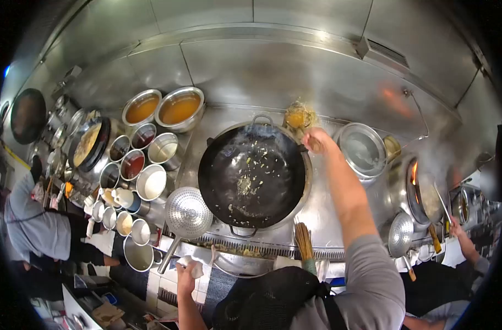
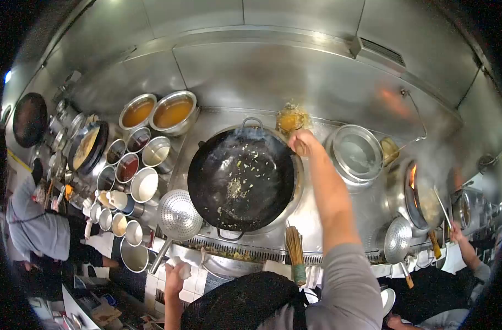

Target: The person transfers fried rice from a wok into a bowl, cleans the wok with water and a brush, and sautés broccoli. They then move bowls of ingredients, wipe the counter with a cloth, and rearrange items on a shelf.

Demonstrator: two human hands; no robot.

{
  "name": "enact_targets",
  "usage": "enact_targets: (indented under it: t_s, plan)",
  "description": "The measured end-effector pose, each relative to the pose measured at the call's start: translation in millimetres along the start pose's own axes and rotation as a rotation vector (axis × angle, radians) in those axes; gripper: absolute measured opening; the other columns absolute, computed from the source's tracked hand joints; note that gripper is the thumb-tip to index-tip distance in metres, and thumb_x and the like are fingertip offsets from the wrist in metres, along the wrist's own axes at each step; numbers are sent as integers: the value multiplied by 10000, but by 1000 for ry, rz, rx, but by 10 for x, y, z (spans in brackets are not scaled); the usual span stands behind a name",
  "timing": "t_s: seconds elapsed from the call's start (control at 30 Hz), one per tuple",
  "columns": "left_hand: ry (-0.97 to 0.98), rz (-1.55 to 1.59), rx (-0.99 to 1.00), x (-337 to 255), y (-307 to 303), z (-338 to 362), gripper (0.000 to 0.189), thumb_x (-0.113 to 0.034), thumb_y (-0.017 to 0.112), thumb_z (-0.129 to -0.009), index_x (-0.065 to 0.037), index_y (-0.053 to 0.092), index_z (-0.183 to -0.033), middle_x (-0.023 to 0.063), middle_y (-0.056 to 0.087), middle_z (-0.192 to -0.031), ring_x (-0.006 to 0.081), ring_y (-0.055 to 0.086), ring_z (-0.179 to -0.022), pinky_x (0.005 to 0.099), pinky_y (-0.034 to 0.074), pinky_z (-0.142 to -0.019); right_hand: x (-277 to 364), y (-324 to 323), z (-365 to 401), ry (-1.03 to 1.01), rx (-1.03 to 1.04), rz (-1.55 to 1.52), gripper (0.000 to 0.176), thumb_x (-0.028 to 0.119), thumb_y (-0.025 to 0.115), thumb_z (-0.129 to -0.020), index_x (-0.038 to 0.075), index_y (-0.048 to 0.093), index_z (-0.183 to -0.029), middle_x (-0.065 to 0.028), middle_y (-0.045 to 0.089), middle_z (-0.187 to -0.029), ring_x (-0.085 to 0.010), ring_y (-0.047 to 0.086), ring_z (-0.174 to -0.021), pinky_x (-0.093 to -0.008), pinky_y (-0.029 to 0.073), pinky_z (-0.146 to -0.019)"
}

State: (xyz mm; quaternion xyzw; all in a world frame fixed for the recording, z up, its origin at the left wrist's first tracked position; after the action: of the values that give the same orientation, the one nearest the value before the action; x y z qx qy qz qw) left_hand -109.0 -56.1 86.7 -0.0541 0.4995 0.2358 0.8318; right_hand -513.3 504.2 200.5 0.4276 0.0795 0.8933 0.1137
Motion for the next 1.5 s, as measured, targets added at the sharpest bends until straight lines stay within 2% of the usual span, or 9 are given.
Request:
enact_targets:
  t_s: [0.17, 0.23, 0.4, 0.47, 0.63, 0.8, 1.03, 1.23, 1.5]
  plan:
    - [3, -163, 91, 261, -177, -131, 361, -61, 658, -856, 15, 459, -1148, 126, 603, -987, 216, 643, -791, 310, 543, -665, -260, -453, 144, -257, -262, 743, 30, 77, 541, -889, 54, 531, -873, -58, 534, -579, -169, 524, -453, -303, 420, -412]
    - [55, -426, 218, 237, 18, -245, 482, -91, 732, -796, 30, 483, -1191, 119, 587, -1044, 203, 591, -958, 338, 515, -773, -425, -380, 121, 57, 204, -521, 136, 105, 549, -926, 35, 516, -814, -41, 519, -615, -139, 503, -436, -291, 447, -412]
    - [493, -1059, 73, 206, 34, -488, 508, -109, 804, -728, 20, 553, -1150, 145, 611, -1049, 239, 599, -929, 343, 481, -819, -572, -375, 739, -341, -398, 772, 422, 192, 612, -913, -10, 538, -1276, -190, 678, -845, -281, 660, -619, -412, 527, -551]
    - [375, -839, 168, 266, 24, -543, 495, -101, 804, -725, 20, 561, -1140, 148, 611, -1056, 241, 605, -926, 346, 487, -815, -686, -780, 1063, -1024, -788, 1109, 434, 200, 608, -903, 78, 520, -1310, -249, 677, -935, -431, 664, -835, -512, 525, -756]
    - [224, -901, 261, 39, 101, -417, 484, -62, 794, -721, 28, 560, -1136, 148, 623, -1058, 231, 624, -891, 338, 502, -792, -1078, -1601, 2135, -512, -1000, 1154, 540, 237, 558, -928, 163, 387, -1434, -260, 649, -1078, -490, 597, -1007, -550, 473, -882]
    - [308, -1186, 241, 211, -329, -678, 1138, -305, 887, -629, 39, 191, -1462, 312, 368, -1371, 432, 467, -1205, 464, 416, -1015, -1346, -2140, 2329, -318, -1131, 1220, 420, 213, 531, -948, 52, 469, -1331, -285, 670, -880, -444, 665, -834, -518, 535, -745]
    - [677, -1199, 186, -948, 761, -311, 820, -209, 795, -757, 74, 360, -1391, 286, 445, -1325, 406, 485, -1200, 446, 438, -990, -1485, -1985, 2393, -279, -282, -580, 153, 169, 547, -963, 60, 501, -867, -23, 525, -661, -65, 461, -463, -230, 376, -407]
    - [698, -742, 491, -1413, 2773, -532, 605, -252, 756, -833, 22, 507, -1312, 175, 622, -1194, 244, 592, -1122, 357, 471, -973, -1322, -1282, 3306, -216, -169, -469, 143, 179, 549, -964, 135, 474, -851, 62, 438, -595, -13, 351, -409, -196, 271, -349]
    - [768, -820, 264, -794, 4780, -1158, 319, -220, 622, -814, -7, 664, -1048, 216, 682, -944, 361, 659, -943, 430, 508, -836, -1317, -403, 3666, -260, -102, -71, 352, 104, 590, -924, 17, 482, -1247, -8, 488, -626, -38, 380, -381, -208, 305, -307]
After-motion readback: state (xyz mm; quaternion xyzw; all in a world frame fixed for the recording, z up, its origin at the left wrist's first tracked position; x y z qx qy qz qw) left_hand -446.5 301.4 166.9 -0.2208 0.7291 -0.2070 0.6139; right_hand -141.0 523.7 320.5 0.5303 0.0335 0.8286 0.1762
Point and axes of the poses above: each hand's wrist, its own z-axis away from the middle knuckle, its own y-axis out of the palm, x = y × z, the point moved 5 cm from there along -z, towards the middle knuckle
